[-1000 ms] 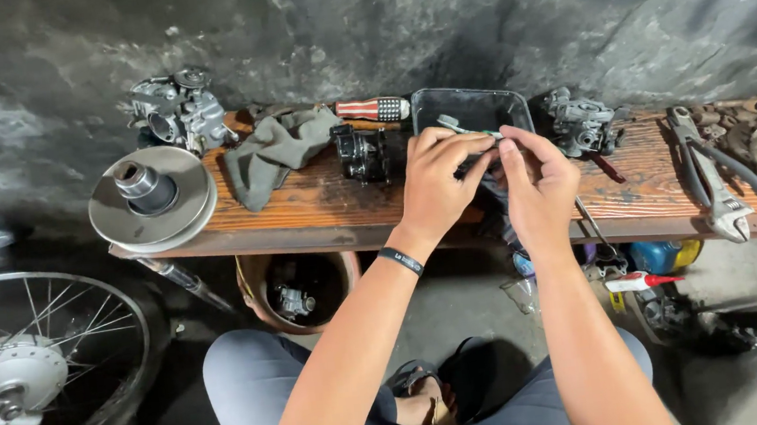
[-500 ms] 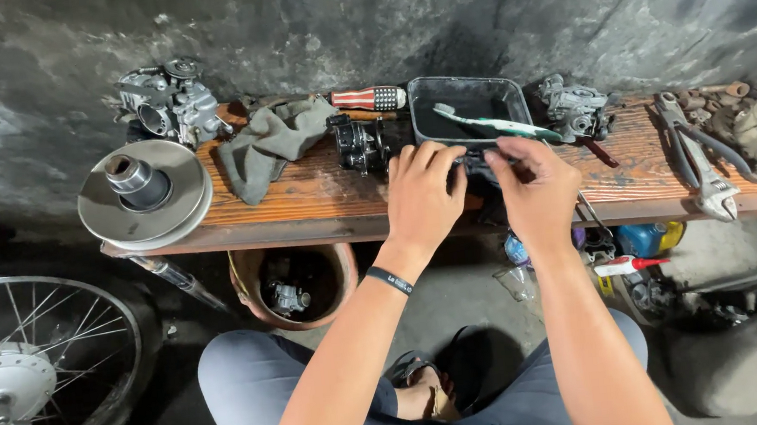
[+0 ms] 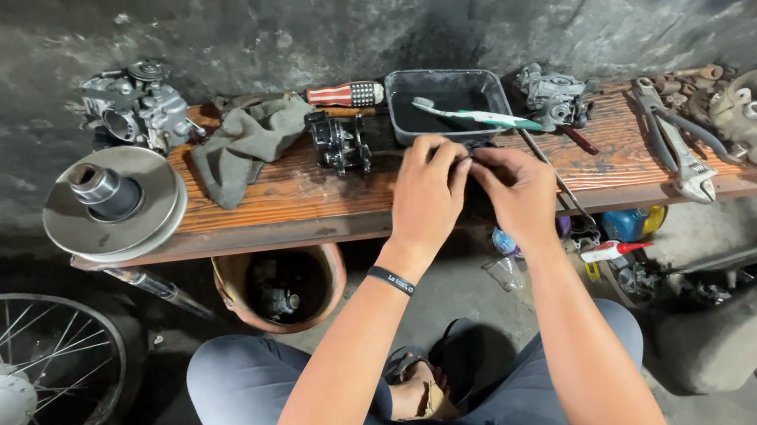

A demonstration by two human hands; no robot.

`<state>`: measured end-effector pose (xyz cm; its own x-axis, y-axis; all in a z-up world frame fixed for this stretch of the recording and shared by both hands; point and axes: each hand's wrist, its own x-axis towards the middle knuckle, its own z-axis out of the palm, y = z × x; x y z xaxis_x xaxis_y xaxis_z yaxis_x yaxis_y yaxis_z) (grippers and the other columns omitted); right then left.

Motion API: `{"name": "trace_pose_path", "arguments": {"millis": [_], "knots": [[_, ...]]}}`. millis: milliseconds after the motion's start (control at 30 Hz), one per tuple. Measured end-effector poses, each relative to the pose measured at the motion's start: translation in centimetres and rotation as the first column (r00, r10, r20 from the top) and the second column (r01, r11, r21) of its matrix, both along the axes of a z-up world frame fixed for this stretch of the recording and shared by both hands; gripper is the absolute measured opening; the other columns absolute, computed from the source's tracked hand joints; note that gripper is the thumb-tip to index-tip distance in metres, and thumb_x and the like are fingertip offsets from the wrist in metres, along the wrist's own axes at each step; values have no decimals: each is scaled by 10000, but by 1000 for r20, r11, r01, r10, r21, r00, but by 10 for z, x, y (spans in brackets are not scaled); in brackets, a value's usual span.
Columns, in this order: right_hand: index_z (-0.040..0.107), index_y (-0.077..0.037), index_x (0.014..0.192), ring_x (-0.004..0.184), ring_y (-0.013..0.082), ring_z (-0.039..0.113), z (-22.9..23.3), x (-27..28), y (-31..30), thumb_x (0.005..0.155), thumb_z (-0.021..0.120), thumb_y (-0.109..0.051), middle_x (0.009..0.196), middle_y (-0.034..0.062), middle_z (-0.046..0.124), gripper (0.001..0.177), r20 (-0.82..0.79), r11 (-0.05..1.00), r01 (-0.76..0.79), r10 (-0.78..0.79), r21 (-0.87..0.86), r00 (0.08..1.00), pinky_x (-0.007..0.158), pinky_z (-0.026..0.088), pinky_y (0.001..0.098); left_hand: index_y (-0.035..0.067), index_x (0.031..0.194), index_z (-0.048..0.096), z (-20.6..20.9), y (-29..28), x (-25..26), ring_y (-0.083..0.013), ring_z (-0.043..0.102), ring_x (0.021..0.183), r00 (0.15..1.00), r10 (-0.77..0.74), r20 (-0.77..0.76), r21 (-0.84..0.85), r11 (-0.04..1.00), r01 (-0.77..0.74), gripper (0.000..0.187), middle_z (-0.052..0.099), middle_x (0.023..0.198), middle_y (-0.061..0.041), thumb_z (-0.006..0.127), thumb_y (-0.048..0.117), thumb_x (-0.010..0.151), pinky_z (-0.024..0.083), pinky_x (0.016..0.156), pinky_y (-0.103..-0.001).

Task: The person cleans a small mechanical part with a dark cloth, then wipes a larger black mechanical assembly. The person scrubs the assembly with a toothbrush and continues wiping it with the cloth.

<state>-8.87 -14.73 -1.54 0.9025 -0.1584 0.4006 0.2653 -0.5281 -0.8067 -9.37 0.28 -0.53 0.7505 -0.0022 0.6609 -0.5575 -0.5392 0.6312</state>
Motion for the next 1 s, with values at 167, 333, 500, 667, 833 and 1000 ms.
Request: {"name": "trace_pose_path", "arguments": {"millis": [167,333,500,667,833,1000], "knots": [[767,-71,1084,790,73,674,-15,7,-18,904,788,-62,964,75,768,181,5,959,-62,63,278,998,622,570,223,192,1089,712,-9,-13,-3,-329,672,1107,995,-97,6,-142,985,97,133,667,1166,-62,647,260,995,558,938,-414],[751,-38,1078,721,89,699,-16,8,-30,901,771,-21,954,78,768,178,2,926,-79,84,370,996,567,574,187,243,1088,735,-13,-13,4,-232,710,1039,997,-79,15,-149,986,80,125,719,1107,24,643,266,1006,576,897,-366],[767,-51,1038,774,85,690,6,0,-54,889,843,-50,926,80,748,167,63,982,-12,0,187,998,601,566,200,233,1166,670,6,-3,-6,-324,492,1165,919,304,249,204,911,-357,234,531,1297,-50,669,142,950,397,937,-458],[795,-81,993,729,92,684,12,-5,-51,838,856,-71,848,71,746,167,-19,999,4,-3,34,1000,572,558,240,248,1047,699,-19,-19,-7,-258,486,999,976,108,191,314,935,-165,244,511,1076,17,740,390,853,359,804,-436],[796,-74,1009,737,76,677,4,-2,-53,848,848,-82,854,84,748,170,-46,996,4,0,88,999,625,583,238,227,905,673,-20,-26,-1,-244,472,873,978,83,191,336,931,-145,40,475,929,26,699,258,900,333,706,-398],[791,-58,1006,833,74,670,-12,2,-51,823,848,-82,881,83,767,194,-102,987,-47,64,152,993,714,581,260,190,1099,638,-8,-26,2,-185,672,942,993,-113,19,44,993,112,105,579,1028,37,547,228,1065,481,762,-286]]}}
